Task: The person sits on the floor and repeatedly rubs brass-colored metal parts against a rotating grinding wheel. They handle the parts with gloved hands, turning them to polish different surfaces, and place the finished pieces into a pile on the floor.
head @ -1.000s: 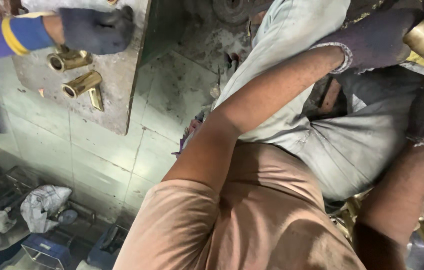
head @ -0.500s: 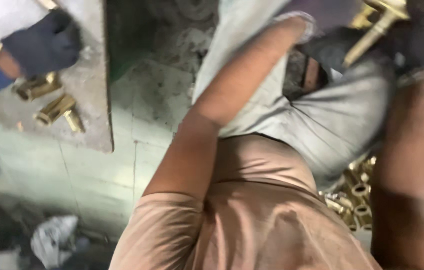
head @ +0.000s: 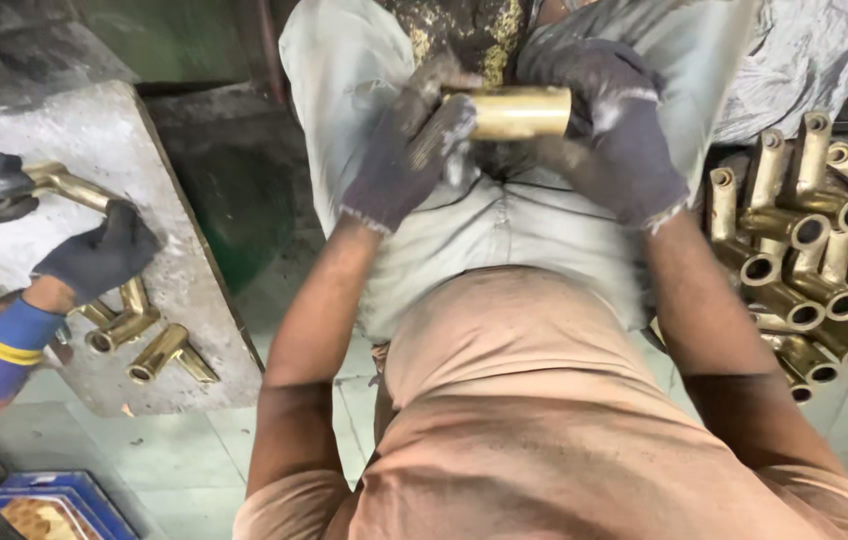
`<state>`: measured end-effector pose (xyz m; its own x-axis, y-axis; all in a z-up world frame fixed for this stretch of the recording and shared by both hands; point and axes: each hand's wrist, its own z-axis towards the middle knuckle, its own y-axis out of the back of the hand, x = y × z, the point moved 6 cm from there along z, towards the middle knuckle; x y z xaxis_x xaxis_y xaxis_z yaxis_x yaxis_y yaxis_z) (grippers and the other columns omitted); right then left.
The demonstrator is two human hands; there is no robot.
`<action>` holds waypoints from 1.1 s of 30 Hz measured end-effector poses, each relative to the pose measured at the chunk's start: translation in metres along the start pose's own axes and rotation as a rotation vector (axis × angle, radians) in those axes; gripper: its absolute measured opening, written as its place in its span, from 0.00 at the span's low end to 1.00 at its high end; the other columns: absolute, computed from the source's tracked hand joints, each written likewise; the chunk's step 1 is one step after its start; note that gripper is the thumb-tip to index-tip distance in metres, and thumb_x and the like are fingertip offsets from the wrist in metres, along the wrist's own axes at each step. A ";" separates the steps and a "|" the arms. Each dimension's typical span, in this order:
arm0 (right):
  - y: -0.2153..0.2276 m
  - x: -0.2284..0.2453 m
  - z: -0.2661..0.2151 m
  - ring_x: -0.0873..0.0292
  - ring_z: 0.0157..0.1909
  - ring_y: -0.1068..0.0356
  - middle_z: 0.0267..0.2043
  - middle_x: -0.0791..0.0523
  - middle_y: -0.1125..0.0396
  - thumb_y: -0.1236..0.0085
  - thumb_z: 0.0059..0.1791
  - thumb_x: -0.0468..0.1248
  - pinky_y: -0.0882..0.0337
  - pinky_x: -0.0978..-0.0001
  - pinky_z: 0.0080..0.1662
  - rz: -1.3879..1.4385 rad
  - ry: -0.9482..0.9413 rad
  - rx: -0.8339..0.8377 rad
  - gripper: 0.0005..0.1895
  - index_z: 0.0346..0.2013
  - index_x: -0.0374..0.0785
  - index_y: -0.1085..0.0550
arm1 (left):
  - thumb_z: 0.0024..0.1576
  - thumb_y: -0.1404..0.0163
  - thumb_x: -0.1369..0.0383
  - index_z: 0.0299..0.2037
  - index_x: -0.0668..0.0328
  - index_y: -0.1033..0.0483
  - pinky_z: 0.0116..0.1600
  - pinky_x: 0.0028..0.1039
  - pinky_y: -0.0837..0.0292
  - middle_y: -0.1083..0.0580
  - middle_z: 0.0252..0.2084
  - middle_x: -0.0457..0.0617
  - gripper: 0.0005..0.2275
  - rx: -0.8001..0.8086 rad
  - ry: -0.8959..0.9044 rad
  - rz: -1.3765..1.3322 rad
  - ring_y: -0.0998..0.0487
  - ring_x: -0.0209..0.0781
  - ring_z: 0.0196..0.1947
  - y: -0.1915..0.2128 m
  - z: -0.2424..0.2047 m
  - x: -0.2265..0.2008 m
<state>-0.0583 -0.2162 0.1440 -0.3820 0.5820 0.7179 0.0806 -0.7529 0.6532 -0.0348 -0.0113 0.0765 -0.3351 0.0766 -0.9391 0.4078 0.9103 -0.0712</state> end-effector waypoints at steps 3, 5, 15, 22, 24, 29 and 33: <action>-0.007 0.002 -0.014 0.48 0.51 0.29 0.49 0.47 0.32 0.39 0.47 0.32 0.32 0.54 0.57 0.246 -0.034 0.063 0.26 0.57 0.30 0.38 | 0.69 0.48 0.68 0.63 0.69 0.30 0.44 0.34 0.24 0.25 0.49 0.63 0.16 -0.067 -0.262 0.282 0.24 0.47 0.40 -0.007 -0.019 -0.014; -0.017 -0.008 -0.028 0.50 0.53 0.30 0.51 0.48 0.33 0.43 0.50 0.27 0.31 0.56 0.60 0.353 -0.100 0.108 0.22 0.58 0.33 0.38 | 0.68 0.49 0.66 0.63 0.65 0.34 0.57 0.39 0.22 0.25 0.54 0.64 0.17 -0.236 -0.855 1.136 0.19 0.59 0.52 -0.024 -0.044 -0.040; -0.044 -0.060 -0.065 0.40 0.55 0.29 0.57 0.39 0.30 0.49 0.51 0.29 0.28 0.47 0.57 0.131 -0.696 0.452 0.22 0.61 0.32 0.30 | 0.67 0.52 0.66 0.59 0.68 0.26 0.61 0.39 0.24 0.23 0.54 0.63 0.15 -0.150 -0.362 0.748 0.20 0.57 0.56 -0.008 -0.035 -0.019; -0.023 -0.031 -0.022 0.40 0.65 0.36 0.63 0.40 0.36 0.30 0.45 0.31 0.30 0.54 0.65 -0.285 -0.114 0.131 0.39 0.69 0.28 0.36 | 0.58 0.43 0.77 0.66 0.66 0.36 0.69 0.40 0.26 0.33 0.66 0.61 0.25 -0.212 -0.646 0.753 0.28 0.59 0.65 -0.017 0.001 0.004; -0.019 -0.047 -0.010 0.41 0.67 0.35 0.62 0.42 0.36 0.32 0.48 0.29 0.31 0.50 0.67 -0.224 -0.006 0.091 0.35 0.67 0.28 0.36 | 0.54 0.40 0.76 0.63 0.66 0.34 0.64 0.39 0.24 0.30 0.60 0.61 0.26 -0.110 -0.633 0.780 0.25 0.57 0.59 -0.016 0.024 0.002; -0.028 -0.135 0.012 0.38 0.52 0.31 0.49 0.39 0.32 0.33 0.49 0.33 0.30 0.48 0.52 -0.399 -0.040 0.225 0.20 0.53 0.30 0.27 | 0.50 0.44 0.67 0.45 0.66 0.23 0.41 0.35 0.18 0.19 0.34 0.57 0.14 0.068 0.034 0.469 0.15 0.47 0.33 0.009 0.107 0.034; -0.039 -0.185 0.020 0.38 0.45 0.29 0.42 0.43 0.29 0.38 0.59 0.37 0.31 0.47 0.48 -0.401 -0.159 0.222 0.09 0.46 0.33 0.23 | 0.58 0.45 0.63 0.38 0.64 0.20 0.33 0.38 0.23 0.21 0.29 0.55 0.11 0.051 -0.368 0.651 0.18 0.47 0.27 0.000 0.160 0.039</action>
<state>0.0277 -0.2885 -0.0096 -0.2791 0.8658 0.4154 0.1566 -0.3858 0.9092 0.0880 -0.0739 -0.0141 0.2899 0.4441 -0.8478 0.4682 0.7068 0.5303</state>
